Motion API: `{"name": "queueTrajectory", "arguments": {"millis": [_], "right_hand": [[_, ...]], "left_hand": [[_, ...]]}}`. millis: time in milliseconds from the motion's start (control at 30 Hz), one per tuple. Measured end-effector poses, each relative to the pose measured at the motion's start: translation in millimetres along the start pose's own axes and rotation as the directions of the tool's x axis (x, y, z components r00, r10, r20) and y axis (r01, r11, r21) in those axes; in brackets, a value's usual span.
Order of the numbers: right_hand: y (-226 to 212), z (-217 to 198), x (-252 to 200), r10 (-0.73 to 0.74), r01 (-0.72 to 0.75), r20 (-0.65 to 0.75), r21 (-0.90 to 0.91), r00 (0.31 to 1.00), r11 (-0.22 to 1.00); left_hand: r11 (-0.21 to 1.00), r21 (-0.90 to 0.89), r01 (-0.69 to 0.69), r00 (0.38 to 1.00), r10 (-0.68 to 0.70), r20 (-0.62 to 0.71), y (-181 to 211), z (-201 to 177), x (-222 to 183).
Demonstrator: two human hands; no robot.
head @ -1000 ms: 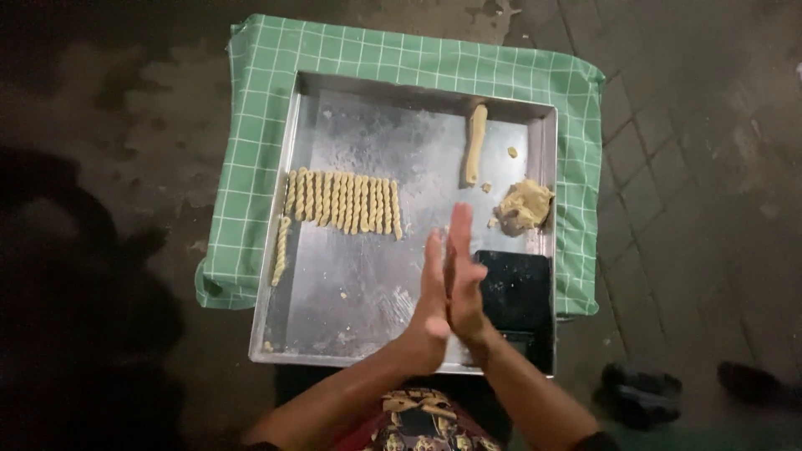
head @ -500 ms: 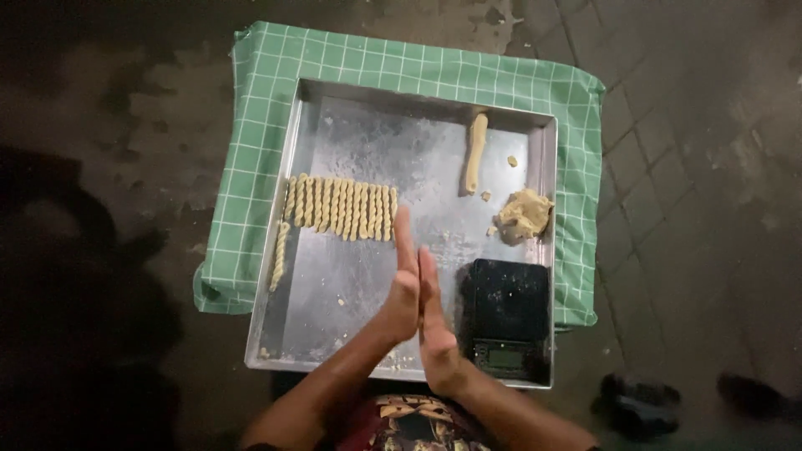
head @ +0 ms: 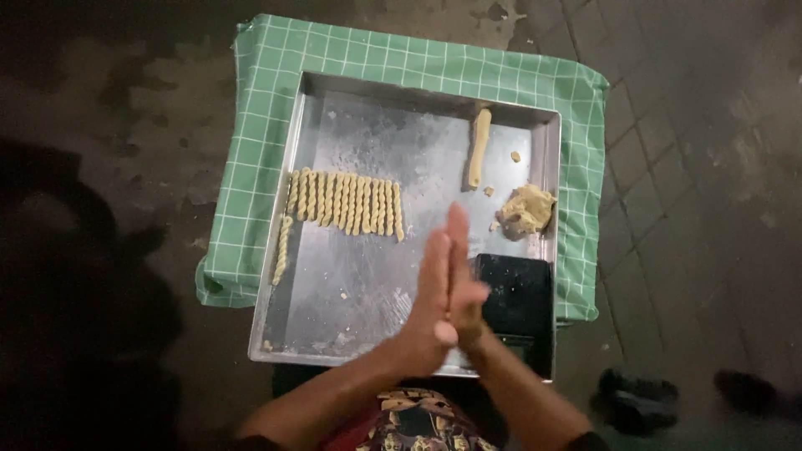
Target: Weighing dough portions on a digital scale, rolling them into long thin strips, and twisting them into decorative shapes on a metal tray.
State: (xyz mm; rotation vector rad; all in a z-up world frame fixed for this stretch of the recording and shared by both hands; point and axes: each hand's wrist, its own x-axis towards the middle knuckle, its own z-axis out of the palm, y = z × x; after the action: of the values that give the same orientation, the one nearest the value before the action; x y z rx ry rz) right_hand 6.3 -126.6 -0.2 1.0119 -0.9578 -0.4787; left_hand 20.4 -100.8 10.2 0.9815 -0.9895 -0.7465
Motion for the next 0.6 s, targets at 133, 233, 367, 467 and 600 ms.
{"name": "queueTrajectory", "arguments": {"millis": [133, 233, 367, 467, 600], "right_hand": [[44, 14, 33, 0.239, 0.011, -0.093, -0.917, 0.967, -0.4], [24, 30, 26, 0.193, 0.117, -0.218, -0.319, 0.957, -0.94], [6, 34, 8, 0.156, 0.075, -0.223, -0.333, 0.962, -0.94], [5, 34, 7, 0.144, 0.066, -0.221, -0.325, 0.965, -0.944], [3, 32, 10, 0.135, 0.059, -0.227, -0.314, 0.964, -0.947]], "left_hand": [[0.897, 0.254, -0.361, 0.93, 0.365, 0.035, -55, -26, 23], [0.819, 0.361, -0.445, 0.885, 0.463, 0.04, -64, -18, 26], [0.978, 0.165, -0.124, 0.978, 0.149, -0.148, -30, 24, 0], [0.904, 0.376, -0.202, 0.944, 0.283, -0.173, -99, 4, 27], [0.985, 0.134, 0.107, 0.992, -0.096, -0.083, -42, -26, 26]]}}
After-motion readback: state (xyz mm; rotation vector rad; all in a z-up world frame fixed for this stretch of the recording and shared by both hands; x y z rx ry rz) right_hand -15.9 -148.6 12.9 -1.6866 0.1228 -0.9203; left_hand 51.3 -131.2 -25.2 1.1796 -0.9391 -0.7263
